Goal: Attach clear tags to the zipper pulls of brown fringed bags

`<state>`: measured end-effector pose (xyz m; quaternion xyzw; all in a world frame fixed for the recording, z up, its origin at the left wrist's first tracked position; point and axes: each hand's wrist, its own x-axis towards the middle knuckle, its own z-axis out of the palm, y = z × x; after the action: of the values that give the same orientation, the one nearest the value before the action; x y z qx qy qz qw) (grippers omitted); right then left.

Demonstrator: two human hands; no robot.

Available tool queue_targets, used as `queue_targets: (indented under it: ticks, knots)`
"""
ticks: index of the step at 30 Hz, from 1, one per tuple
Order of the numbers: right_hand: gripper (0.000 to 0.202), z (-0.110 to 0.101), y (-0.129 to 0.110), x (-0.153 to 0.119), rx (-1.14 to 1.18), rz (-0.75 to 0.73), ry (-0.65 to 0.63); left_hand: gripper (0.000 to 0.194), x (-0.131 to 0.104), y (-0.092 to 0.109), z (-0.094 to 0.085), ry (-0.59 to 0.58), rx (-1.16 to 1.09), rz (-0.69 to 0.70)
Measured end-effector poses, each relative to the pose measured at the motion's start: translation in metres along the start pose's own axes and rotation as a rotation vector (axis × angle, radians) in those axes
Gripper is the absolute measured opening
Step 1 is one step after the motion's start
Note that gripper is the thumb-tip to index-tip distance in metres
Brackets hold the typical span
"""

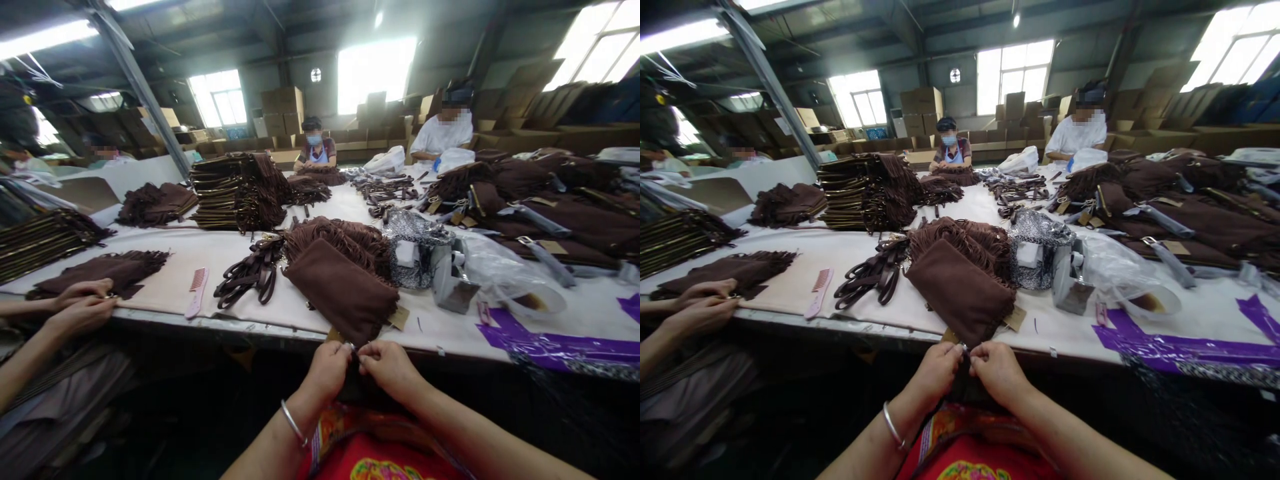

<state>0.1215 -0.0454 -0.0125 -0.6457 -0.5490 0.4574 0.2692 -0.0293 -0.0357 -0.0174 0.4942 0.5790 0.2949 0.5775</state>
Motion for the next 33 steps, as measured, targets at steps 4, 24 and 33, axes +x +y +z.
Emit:
queue_targets:
  ticks: [4,24,33]
  knots:
    - [0.015,0.007,0.003,-0.004,0.111,0.079,0.037,0.041,-0.006,-0.001,0.005,-0.161,-0.451,-0.208]
    - [0.025,0.002,0.004,-0.010,-0.032,-0.080,0.018,0.038,-0.028,-0.004,0.021,0.025,-0.144,0.044]
    - [0.034,0.000,0.007,-0.020,0.435,0.089,-0.077,0.026,-0.056,0.007,0.006,-0.061,0.460,0.455]
